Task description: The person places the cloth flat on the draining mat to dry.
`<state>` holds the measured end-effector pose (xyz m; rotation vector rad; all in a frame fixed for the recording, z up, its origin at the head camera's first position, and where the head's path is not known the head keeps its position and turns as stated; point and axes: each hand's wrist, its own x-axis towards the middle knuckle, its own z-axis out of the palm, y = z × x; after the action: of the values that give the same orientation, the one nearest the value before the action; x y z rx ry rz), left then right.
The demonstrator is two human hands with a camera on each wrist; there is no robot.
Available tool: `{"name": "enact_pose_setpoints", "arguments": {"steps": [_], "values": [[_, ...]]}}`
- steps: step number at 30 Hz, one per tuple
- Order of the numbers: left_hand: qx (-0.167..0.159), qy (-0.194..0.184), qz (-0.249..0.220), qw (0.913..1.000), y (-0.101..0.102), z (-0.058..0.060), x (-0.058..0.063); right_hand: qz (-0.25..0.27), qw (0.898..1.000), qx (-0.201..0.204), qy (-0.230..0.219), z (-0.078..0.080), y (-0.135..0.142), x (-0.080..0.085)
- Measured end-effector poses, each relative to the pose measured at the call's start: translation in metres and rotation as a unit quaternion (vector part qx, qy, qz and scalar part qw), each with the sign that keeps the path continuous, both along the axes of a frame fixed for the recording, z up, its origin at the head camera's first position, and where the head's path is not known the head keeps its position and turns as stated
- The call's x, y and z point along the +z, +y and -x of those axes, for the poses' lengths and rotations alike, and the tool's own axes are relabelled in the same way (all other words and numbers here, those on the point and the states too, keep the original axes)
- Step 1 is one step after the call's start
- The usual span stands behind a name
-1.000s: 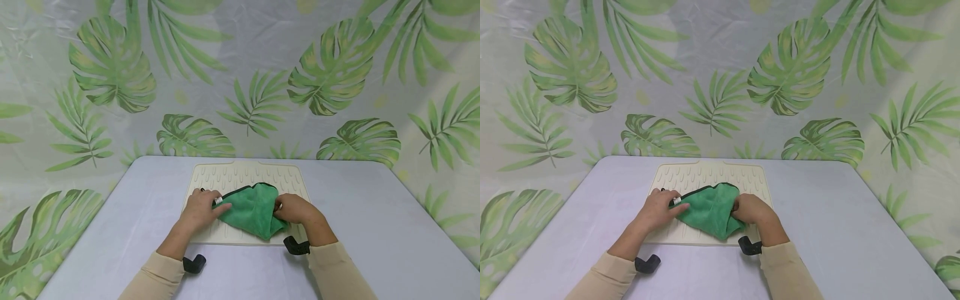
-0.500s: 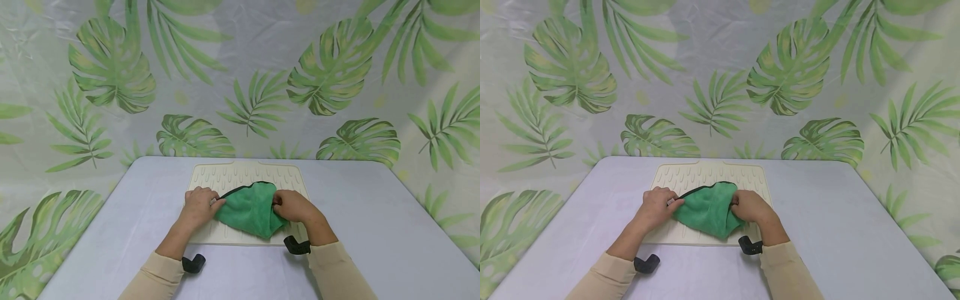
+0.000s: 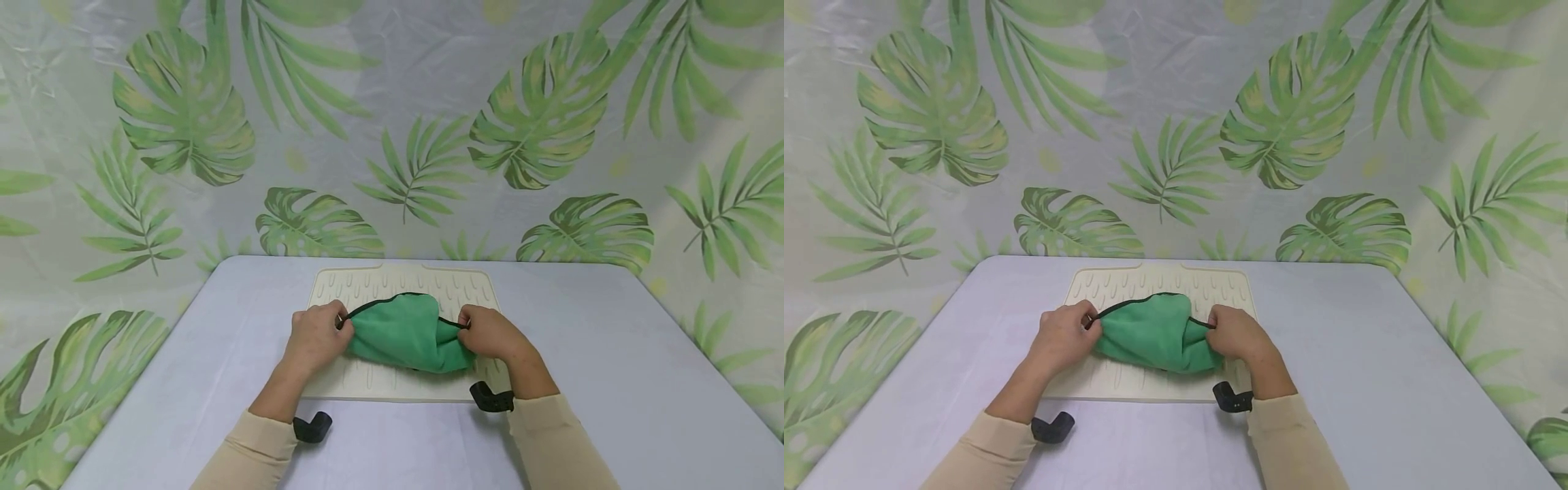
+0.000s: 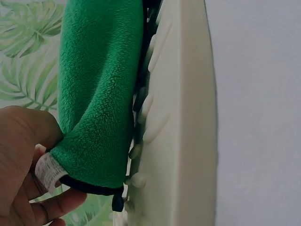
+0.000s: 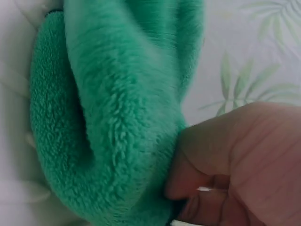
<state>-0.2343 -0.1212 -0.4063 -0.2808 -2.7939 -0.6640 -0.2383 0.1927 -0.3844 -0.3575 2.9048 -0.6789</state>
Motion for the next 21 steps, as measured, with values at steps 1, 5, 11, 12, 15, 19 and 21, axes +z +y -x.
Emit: {"name": "enact_pose_setpoints", "arguments": {"steps": [1, 5, 11, 12, 15, 19, 21], "values": [[0.003, 0.000, -0.005, 1.0000, -0.0005, -0.0005, 0.0008, -0.003, 1.000, -0.006, 0.003, -0.0002, 0.0010, 0.0005], [-0.004, -0.013, -0.015, 0.9998, -0.0009, -0.0007, 0.0011, -0.001, 1.000, -0.013, -0.001, 0.0000, 0.0016, 0.0012], [-0.031, -0.040, -0.025, 0.9984, 0.0014, 0.0012, -0.0024, 0.010, 1.000, -0.003, -0.017, 0.0018, -0.0033, -0.0008], [-0.032, -0.040, -0.024, 0.9984, 0.0017, 0.0013, -0.0028, 0.007, 1.000, -0.002, -0.016, 0.0019, -0.0037, -0.0012], [-0.035, -0.039, -0.021, 0.9984, 0.0025, 0.0014, -0.0033, 0.003, 1.000, 0.004, -0.013, 0.0016, -0.0042, -0.0011], [-0.041, -0.040, -0.016, 0.9983, 0.0040, 0.0009, -0.0032, 0.004, 1.000, 0.013, -0.019, 0.0015, -0.0049, -0.0007], [-0.043, -0.040, -0.012, 0.9982, 0.0049, 0.0004, -0.0030, 0.007, 0.999, 0.016, -0.028, 0.0018, -0.0046, -0.0009]]}}
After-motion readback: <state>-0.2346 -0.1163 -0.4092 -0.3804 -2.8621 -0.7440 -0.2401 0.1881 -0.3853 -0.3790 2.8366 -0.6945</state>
